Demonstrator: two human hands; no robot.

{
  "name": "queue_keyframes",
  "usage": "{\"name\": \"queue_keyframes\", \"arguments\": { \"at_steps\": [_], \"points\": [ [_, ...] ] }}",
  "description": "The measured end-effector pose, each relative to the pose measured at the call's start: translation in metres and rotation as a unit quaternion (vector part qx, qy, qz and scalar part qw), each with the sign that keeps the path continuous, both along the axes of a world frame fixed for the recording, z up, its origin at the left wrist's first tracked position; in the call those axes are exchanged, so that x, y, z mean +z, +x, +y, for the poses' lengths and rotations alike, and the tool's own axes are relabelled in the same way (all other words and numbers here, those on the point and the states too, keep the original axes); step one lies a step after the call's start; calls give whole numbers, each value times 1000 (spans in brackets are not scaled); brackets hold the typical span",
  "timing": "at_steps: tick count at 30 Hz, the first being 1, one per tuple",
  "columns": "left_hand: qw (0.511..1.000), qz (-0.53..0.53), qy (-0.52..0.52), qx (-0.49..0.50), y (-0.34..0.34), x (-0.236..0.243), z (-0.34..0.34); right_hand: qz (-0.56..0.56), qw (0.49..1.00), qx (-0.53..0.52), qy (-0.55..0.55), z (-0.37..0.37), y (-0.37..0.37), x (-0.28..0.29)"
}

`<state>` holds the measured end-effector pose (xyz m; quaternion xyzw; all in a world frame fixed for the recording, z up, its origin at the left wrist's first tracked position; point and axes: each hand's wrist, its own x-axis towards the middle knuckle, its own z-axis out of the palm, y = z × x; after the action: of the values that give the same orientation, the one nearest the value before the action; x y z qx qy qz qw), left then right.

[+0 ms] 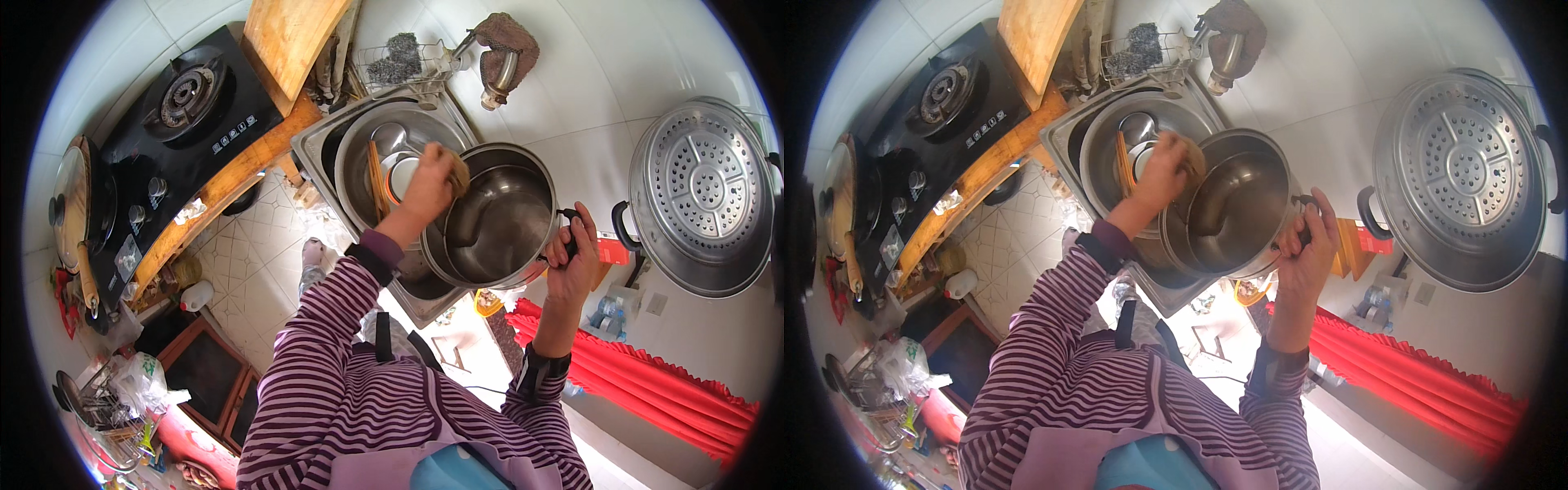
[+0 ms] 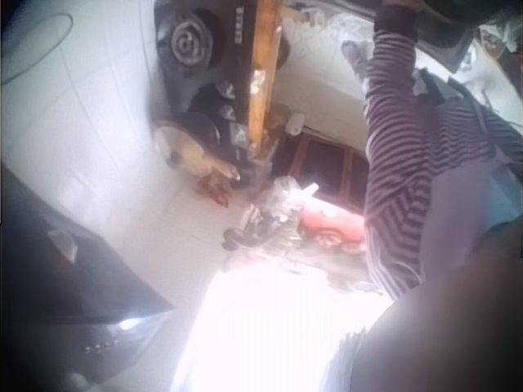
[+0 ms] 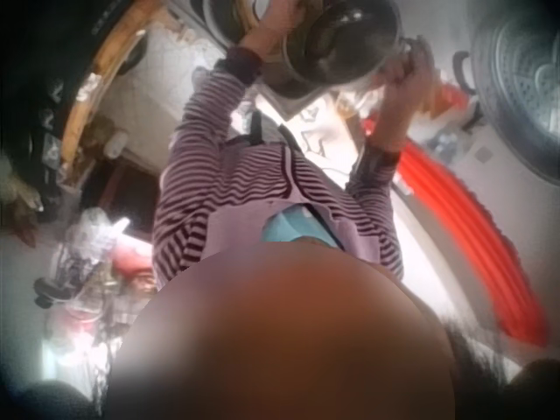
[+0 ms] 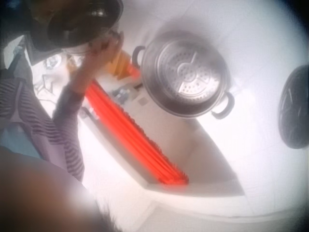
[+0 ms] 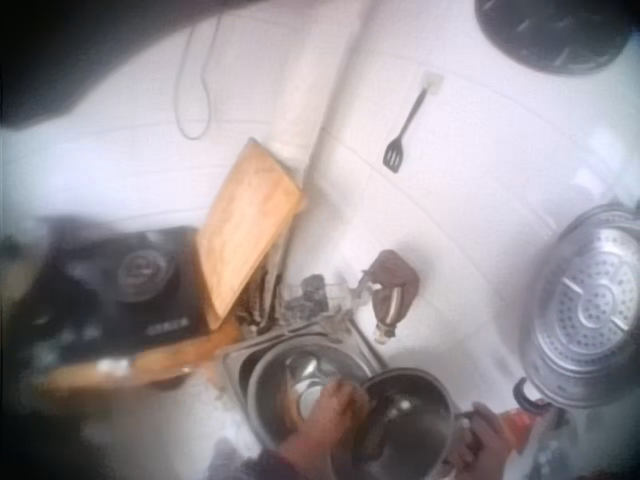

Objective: The person washes a pot, bowls, and a plate in a kitchen sink using a sponge and running water, then places the cleaned items on the countertop. The person also washes chopsticks and a spoon and sets them aside.

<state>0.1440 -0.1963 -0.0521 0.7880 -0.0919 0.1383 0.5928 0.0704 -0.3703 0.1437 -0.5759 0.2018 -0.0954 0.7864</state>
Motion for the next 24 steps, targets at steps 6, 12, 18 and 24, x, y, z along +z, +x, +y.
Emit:
{"name": "queue_keyframes", "arguments": {
  "at_steps": [6, 12, 18, 24],
  "points": [
    [986, 108, 59, 110, 29, -37, 30, -13, 999, -29, -19, 4, 4, 3],
    [984, 140, 7, 108, -10, -67, 21, -17, 997, -60, -36, 11, 8, 8],
    [743, 572, -340, -69, -86, -27, -13, -49, 996, -33, -73, 39, 8, 6],
    [704, 554, -430, -113, -84, -55, -27, -50, 988, 22, -143, 75, 0, 0]
  ]
}}
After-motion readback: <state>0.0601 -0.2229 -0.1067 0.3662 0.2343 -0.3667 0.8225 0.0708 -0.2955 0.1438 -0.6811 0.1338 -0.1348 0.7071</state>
